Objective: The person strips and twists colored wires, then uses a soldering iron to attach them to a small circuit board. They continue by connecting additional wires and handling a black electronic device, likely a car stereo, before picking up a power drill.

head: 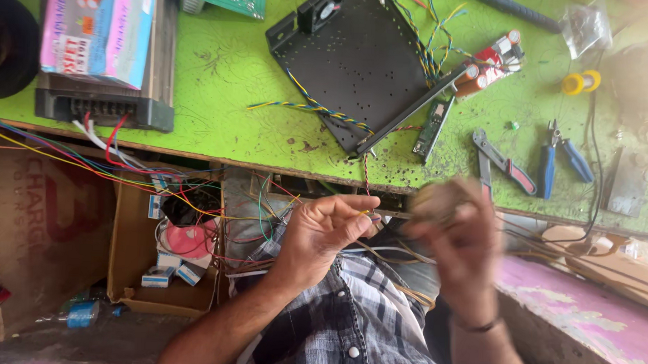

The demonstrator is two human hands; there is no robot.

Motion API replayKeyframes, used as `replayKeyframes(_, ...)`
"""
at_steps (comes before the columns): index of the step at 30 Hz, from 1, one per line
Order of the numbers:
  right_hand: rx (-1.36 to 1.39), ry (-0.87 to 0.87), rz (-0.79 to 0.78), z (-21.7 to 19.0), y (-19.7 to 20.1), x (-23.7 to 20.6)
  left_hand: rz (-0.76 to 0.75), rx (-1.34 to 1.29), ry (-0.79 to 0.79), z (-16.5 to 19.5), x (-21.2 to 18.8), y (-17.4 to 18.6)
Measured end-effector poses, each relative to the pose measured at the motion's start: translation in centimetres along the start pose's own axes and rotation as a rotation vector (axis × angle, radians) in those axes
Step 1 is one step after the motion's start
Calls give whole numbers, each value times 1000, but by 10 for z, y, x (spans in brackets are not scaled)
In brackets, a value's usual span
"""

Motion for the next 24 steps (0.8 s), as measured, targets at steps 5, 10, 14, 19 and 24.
replayKeyframes(5, -484, 237, 0, 21, -26, -44, 24, 58, -12, -7, -3, 3)
replayKeyframes(10, -535, 277, -5, 13, -29, -40, 69, 6, 6, -10, -3, 7)
replayKeyframes(14, -634, 390, -9, 9, -34, -40, 81, 24, 23, -11, -4, 9)
replayKeyframes(19, -703, 443, -39, 10, -30, -39, 101, 67, 37, -13, -4, 12)
replayKeyframes(24, -694, 439, -41, 12, -29, -39, 88, 20, 43, -14, -2, 11)
Point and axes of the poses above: each hand's wrist, its own x-axis towards the middle knuckle, its own y-axis out of the back of the hand, z = x × y, the point moved 6 cm from there along x, towards the middle knuckle, and after that the axes turned 9 degrees about z, right-handed, at the moved point
